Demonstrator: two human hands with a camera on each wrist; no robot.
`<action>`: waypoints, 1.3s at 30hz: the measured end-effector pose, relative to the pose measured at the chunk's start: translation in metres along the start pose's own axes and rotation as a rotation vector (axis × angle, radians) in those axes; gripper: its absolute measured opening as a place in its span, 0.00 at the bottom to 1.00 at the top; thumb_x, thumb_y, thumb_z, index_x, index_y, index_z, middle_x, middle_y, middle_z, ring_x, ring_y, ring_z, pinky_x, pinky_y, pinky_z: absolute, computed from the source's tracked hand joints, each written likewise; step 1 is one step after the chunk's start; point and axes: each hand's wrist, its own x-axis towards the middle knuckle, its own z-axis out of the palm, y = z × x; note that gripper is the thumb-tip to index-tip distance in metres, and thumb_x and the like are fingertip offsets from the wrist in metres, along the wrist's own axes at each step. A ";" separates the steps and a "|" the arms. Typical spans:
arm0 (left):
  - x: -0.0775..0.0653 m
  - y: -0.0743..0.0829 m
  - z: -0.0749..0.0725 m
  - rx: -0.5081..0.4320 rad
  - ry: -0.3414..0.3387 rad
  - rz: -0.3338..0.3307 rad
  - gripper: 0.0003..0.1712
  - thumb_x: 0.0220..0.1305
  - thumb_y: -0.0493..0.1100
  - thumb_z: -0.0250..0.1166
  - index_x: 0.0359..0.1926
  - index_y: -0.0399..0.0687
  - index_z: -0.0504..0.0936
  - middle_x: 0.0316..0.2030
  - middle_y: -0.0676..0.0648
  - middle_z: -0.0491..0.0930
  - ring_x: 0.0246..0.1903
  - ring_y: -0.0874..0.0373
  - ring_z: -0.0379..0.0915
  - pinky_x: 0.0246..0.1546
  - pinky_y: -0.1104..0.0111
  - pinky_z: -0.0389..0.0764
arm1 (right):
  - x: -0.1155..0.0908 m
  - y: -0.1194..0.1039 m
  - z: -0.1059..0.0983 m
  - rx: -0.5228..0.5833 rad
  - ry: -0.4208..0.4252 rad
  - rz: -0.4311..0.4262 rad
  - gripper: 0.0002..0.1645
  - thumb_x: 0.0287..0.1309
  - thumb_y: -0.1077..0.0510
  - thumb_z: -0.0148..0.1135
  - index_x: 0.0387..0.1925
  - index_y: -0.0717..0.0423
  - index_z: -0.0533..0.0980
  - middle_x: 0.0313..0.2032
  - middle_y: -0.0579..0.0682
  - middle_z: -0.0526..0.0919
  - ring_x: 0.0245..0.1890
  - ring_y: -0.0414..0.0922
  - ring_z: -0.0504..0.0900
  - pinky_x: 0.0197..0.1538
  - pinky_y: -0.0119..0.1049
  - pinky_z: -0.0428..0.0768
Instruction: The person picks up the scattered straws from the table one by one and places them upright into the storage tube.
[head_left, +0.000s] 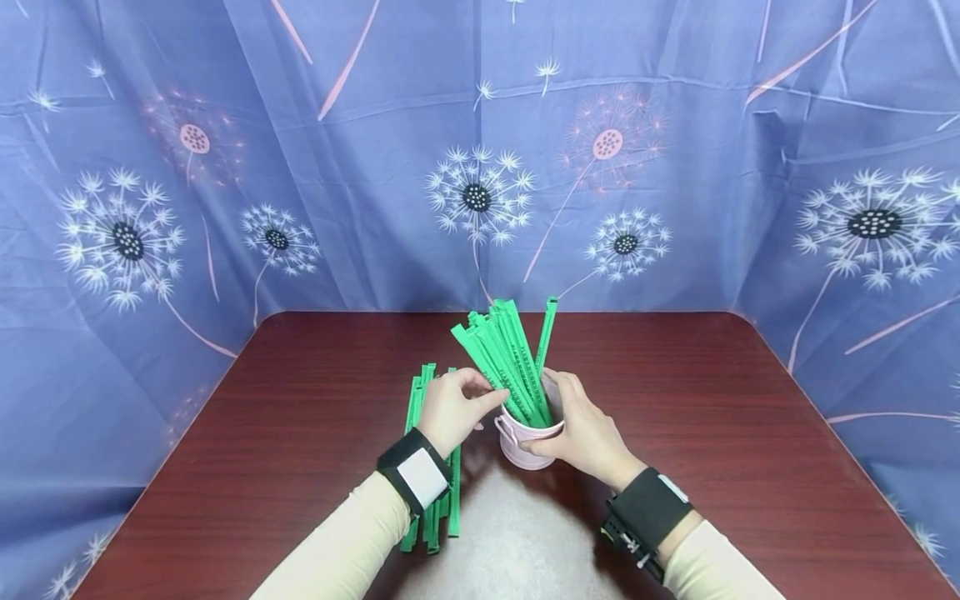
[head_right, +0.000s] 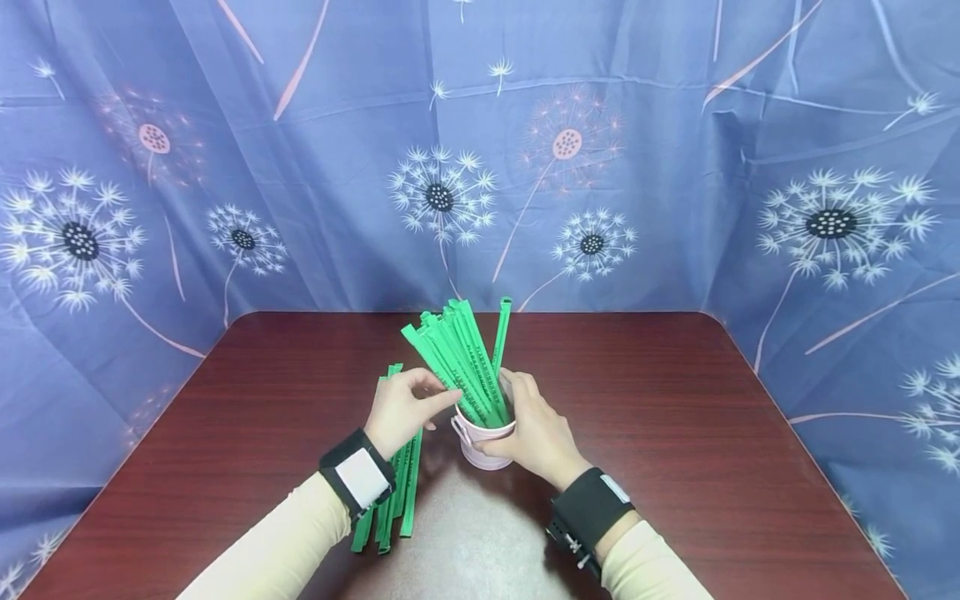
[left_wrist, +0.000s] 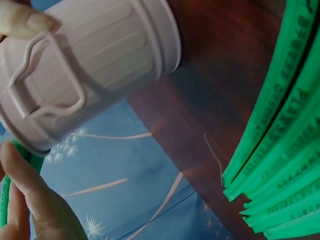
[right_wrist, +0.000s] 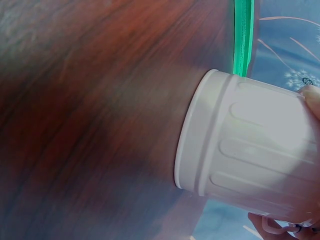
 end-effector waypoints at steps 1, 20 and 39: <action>0.000 -0.001 0.001 0.009 -0.010 -0.001 0.11 0.57 0.47 0.74 0.32 0.44 0.85 0.26 0.46 0.85 0.15 0.59 0.78 0.17 0.70 0.82 | 0.000 0.000 0.000 -0.002 0.002 -0.003 0.63 0.37 0.40 0.81 0.71 0.51 0.57 0.65 0.52 0.68 0.49 0.53 0.83 0.39 0.54 0.85; 0.023 -0.041 -0.048 0.591 -0.268 -0.194 0.24 0.52 0.47 0.77 0.47 0.39 0.84 0.42 0.43 0.86 0.43 0.48 0.82 0.43 0.57 0.86 | 0.000 -0.001 -0.002 0.018 -0.006 0.010 0.63 0.36 0.40 0.80 0.72 0.49 0.57 0.66 0.50 0.68 0.51 0.52 0.83 0.40 0.53 0.84; 0.024 -0.104 -0.067 0.138 -0.232 -0.621 0.08 0.60 0.36 0.70 0.33 0.33 0.82 0.23 0.40 0.81 0.21 0.56 0.80 0.21 0.62 0.88 | 0.000 0.001 -0.001 0.005 -0.002 -0.006 0.63 0.37 0.39 0.80 0.72 0.49 0.57 0.65 0.49 0.68 0.51 0.53 0.83 0.41 0.55 0.85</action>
